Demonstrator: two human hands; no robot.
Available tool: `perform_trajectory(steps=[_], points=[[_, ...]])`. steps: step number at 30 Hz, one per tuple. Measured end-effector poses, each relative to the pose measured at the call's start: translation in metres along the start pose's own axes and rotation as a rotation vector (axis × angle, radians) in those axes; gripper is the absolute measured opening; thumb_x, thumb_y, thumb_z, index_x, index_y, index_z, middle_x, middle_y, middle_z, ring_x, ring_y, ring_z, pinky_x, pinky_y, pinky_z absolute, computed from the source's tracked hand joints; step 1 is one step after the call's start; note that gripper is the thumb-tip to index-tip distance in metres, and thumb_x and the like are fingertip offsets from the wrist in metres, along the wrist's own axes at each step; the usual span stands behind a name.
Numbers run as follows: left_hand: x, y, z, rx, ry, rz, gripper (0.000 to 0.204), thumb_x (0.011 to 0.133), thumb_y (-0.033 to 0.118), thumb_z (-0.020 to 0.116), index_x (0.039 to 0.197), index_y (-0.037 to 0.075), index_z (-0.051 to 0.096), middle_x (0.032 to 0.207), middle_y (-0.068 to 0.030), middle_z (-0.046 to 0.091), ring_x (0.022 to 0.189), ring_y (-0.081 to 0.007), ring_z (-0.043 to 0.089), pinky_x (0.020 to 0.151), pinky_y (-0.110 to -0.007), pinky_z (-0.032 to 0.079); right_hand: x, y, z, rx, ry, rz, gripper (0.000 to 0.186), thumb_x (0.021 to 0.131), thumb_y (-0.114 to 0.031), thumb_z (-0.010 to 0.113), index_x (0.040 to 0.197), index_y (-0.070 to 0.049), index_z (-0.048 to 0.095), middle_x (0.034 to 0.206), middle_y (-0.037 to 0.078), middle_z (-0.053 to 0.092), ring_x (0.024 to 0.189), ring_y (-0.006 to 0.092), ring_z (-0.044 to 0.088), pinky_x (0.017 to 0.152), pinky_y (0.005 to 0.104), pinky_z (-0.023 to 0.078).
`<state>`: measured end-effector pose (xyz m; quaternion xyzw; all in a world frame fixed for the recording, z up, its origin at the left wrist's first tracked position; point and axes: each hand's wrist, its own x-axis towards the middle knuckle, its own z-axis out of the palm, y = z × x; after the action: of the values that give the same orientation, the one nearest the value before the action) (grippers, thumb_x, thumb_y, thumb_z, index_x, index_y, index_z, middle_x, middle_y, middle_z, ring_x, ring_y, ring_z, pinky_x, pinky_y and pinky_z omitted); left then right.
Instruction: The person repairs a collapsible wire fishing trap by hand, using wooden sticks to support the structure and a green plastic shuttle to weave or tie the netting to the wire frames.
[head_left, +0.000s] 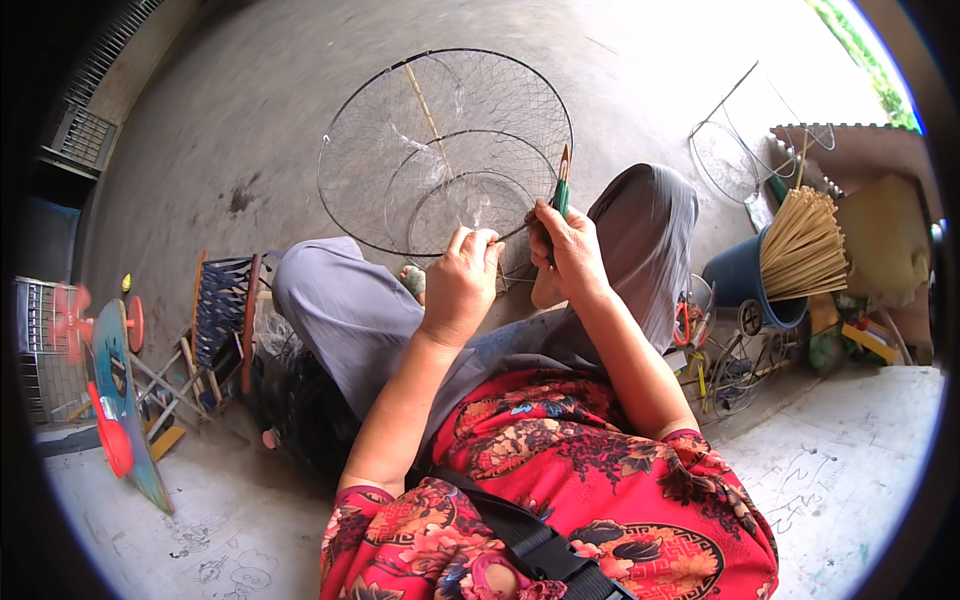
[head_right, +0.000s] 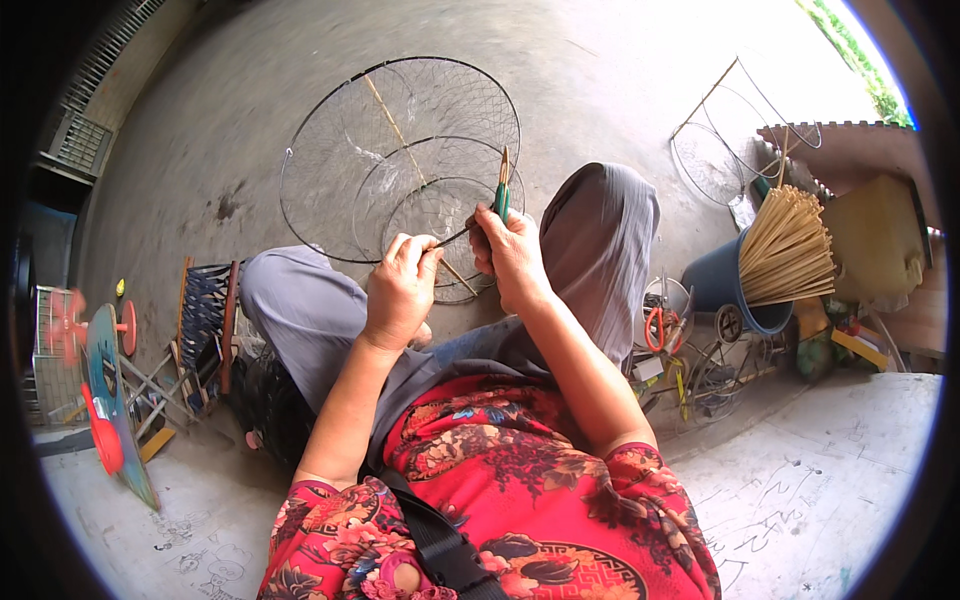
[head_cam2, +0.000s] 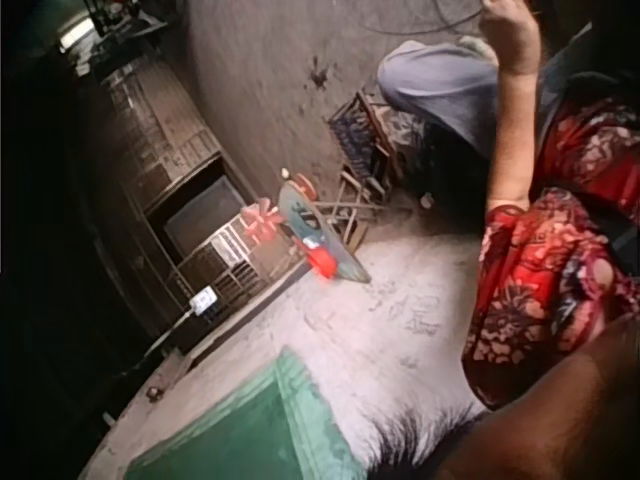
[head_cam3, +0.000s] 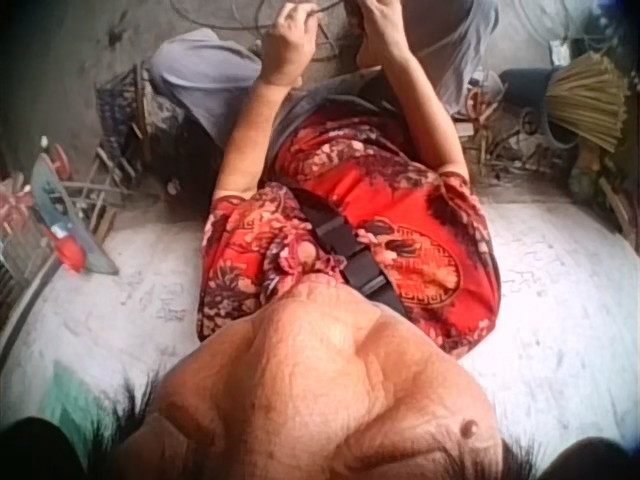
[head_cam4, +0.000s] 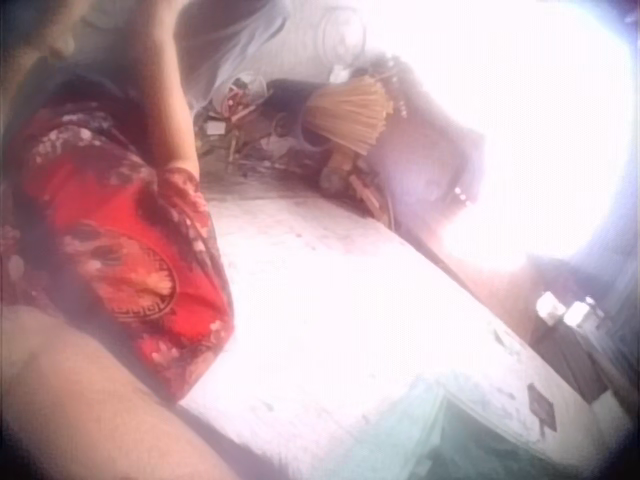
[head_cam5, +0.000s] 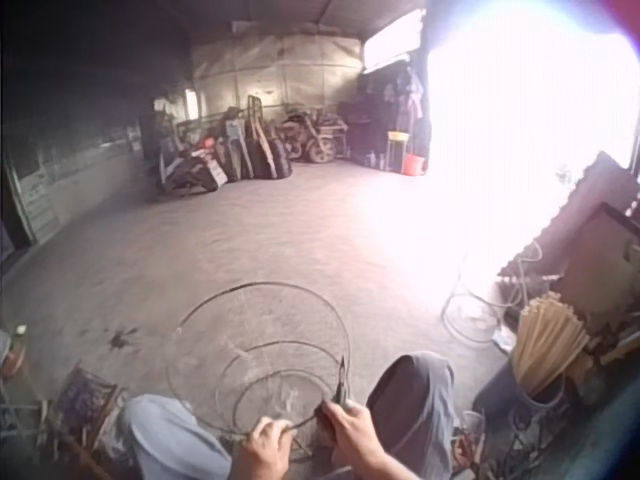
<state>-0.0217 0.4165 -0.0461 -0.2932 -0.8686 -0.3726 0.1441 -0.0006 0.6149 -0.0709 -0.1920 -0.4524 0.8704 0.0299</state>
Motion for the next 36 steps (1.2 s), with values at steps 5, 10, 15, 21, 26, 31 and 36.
perform_trajectory(steps=[5,10,15,21,26,31,36], points=[[-0.001,-0.006,-0.028,0.072,-0.096,0.028,0.012,0.107,0.011,0.079,0.116,0.007,0.071,0.101,-0.0111,0.072,0.082,-0.0377,0.076,0.068,-0.046,0.062,-0.015,0.009,0.0,-0.003,-0.081,0.006,0.03,0.12,-0.029,0.07,0.107,-0.002,0.071,0.079,0.003,0.064,0.059,0.0097,0.055,0.051,0.0279,0.044],[0.001,-0.017,-0.015,-0.031,-0.106,-0.074,0.007,0.11,0.008,0.077,0.113,0.005,0.072,0.101,-0.0092,0.072,0.075,-0.0265,0.08,0.065,-0.04,0.06,-0.029,0.01,-0.023,-0.59,-0.045,-0.264,0.037,0.125,-0.036,0.056,0.12,-0.001,0.067,0.08,0.01,0.076,0.071,0.0211,0.076,0.068,0.0372,0.059],[0.006,-0.018,-0.02,-0.175,-0.09,-0.163,0.006,0.11,0.003,0.076,0.115,0.001,0.073,0.101,-0.0085,0.072,0.075,-0.0202,0.08,0.066,-0.035,0.059,-0.065,0.015,-0.04,-1.132,-0.228,-0.318,0.028,0.122,-0.03,0.059,0.128,-0.003,0.059,0.074,0.016,0.075,0.07,0.0415,0.078,0.062,0.0529,0.059],[0.012,-0.006,-0.024,-0.237,-0.15,-0.217,0.011,0.11,0.0,0.075,0.12,0.0,0.077,0.102,-0.0087,0.071,0.075,-0.0191,0.079,0.067,-0.034,0.06,-0.068,0.027,-0.032,-1.152,-0.512,-0.066,0.036,0.119,-0.036,0.065,0.129,-0.002,0.057,0.073,0.028,0.069,0.07,0.0516,0.073,0.061,0.0618,0.054],[0.014,0.0,-0.026,-0.286,-0.175,-0.244,0.014,0.109,0.002,0.074,0.124,0.003,0.077,0.103,-0.0101,0.071,0.074,-0.0219,0.08,0.067,-0.038,0.061,-0.052,0.03,-0.03,-1.235,-0.572,-0.127,0.041,0.118,-0.039,0.066,0.136,-0.002,0.06,0.074,0.028,0.071,0.069,0.0513,0.073,0.061,0.0608,0.056],[0.016,-0.001,-0.027,-0.295,-0.196,-0.287,0.02,0.108,0.001,0.074,0.128,0.002,0.078,0.103,-0.0102,0.071,0.073,-0.0193,0.078,0.066,-0.037,0.059,-0.031,0.037,-0.039,-1.257,-0.585,-0.234,0.044,0.117,-0.041,0.067,0.142,-0.006,0.062,0.075,0.027,0.071,0.069,0.0513,0.073,0.061,0.0611,0.056],[0.023,0.007,-0.03,-0.284,-0.211,-0.285,0.021,0.109,0.001,0.073,0.129,0.001,0.078,0.104,-0.0094,0.071,0.072,-0.0179,0.078,0.065,-0.037,0.06,-0.02,0.042,-0.046,-1.226,-0.582,-0.222,0.042,0.117,-0.043,0.067,0.138,-0.006,0.063,0.076,0.028,0.071,0.074,0.0542,0.072,0.065,0.0638,0.056]])
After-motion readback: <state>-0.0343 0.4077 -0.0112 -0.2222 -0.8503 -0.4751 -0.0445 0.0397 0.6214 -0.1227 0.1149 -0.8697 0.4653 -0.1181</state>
